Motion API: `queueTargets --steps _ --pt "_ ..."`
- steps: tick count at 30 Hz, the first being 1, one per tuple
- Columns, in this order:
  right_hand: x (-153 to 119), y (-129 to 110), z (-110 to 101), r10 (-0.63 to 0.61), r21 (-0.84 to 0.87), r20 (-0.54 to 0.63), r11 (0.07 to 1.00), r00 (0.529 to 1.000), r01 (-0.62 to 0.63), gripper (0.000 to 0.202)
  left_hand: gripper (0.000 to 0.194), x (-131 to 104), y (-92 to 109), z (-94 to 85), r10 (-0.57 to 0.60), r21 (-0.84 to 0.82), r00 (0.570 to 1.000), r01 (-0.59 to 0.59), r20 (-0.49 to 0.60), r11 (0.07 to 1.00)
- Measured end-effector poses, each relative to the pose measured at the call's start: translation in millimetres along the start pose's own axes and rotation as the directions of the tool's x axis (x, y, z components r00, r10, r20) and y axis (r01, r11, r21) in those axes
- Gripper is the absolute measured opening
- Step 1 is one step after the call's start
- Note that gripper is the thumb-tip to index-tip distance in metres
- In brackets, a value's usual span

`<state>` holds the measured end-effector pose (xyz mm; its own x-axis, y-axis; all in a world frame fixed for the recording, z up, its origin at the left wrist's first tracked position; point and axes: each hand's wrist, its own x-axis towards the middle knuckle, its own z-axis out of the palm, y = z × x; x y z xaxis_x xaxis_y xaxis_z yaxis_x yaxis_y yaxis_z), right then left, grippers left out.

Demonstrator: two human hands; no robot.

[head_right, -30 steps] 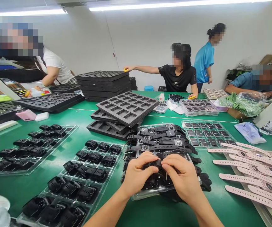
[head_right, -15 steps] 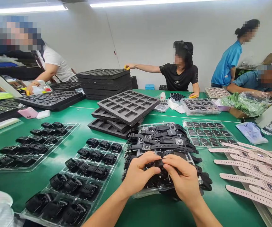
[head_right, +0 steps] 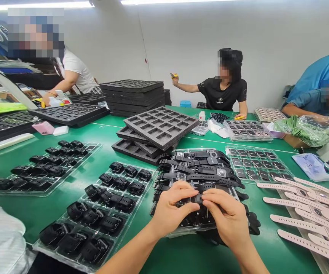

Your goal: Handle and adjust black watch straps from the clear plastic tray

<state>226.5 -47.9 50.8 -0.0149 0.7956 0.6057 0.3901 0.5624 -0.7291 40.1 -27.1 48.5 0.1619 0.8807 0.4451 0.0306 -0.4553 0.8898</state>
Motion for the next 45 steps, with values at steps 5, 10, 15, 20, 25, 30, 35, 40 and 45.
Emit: queueTargets --steps 5,10,15,20,25,30,35,40,45 --pt "-4 3 1 0.017 0.019 0.047 1.0 0.999 -0.018 0.015 0.022 -2 3 2.3 0.001 0.033 1.0 -0.001 -0.008 0.999" --pt "-3 2 3 0.267 0.178 -0.04 0.95 0.963 -0.256 0.014 0.025 -3 3 1.8 -0.115 -0.113 0.991 0.123 0.072 0.986" --pt "-5 -5 8 0.295 0.31 0.009 0.908 0.956 -0.283 0.014 0.012 2 0 -2.1 0.21 0.015 0.976 -0.211 0.059 0.977" --pt "-7 -17 10 0.293 0.209 0.125 0.926 0.948 -0.314 0.026 0.027 3 -1 -1.9 0.682 0.443 0.725 -0.645 0.094 0.623" --pt "-3 -28 11 0.282 0.361 0.13 0.879 0.951 -0.31 0.015 0.017 1 -1 -7.4 0.837 0.618 0.508 -0.73 0.203 0.293" --pt "0 -33 13 0.256 0.487 0.154 0.821 0.954 -0.298 0.01 0.028 3 -15 -16.9 0.862 0.672 0.421 -0.727 0.281 0.136" --pt "-10 -32 11 0.299 0.388 0.044 0.874 0.953 -0.293 0.011 0.02 -4 -10 -2.8 0.904 0.705 0.398 -0.686 0.159 0.178" --pt "-19 -28 13 0.308 0.398 0.036 0.868 0.951 -0.297 0.012 0.022 -6 -2 8.1 0.898 0.722 0.411 -0.668 0.157 0.18" --pt "-16 -10 -17 0.317 0.275 -0.135 0.922 0.939 -0.272 0.005 0.022 1 9 -13.0 0.878 0.728 0.479 -0.602 0.0 0.328"
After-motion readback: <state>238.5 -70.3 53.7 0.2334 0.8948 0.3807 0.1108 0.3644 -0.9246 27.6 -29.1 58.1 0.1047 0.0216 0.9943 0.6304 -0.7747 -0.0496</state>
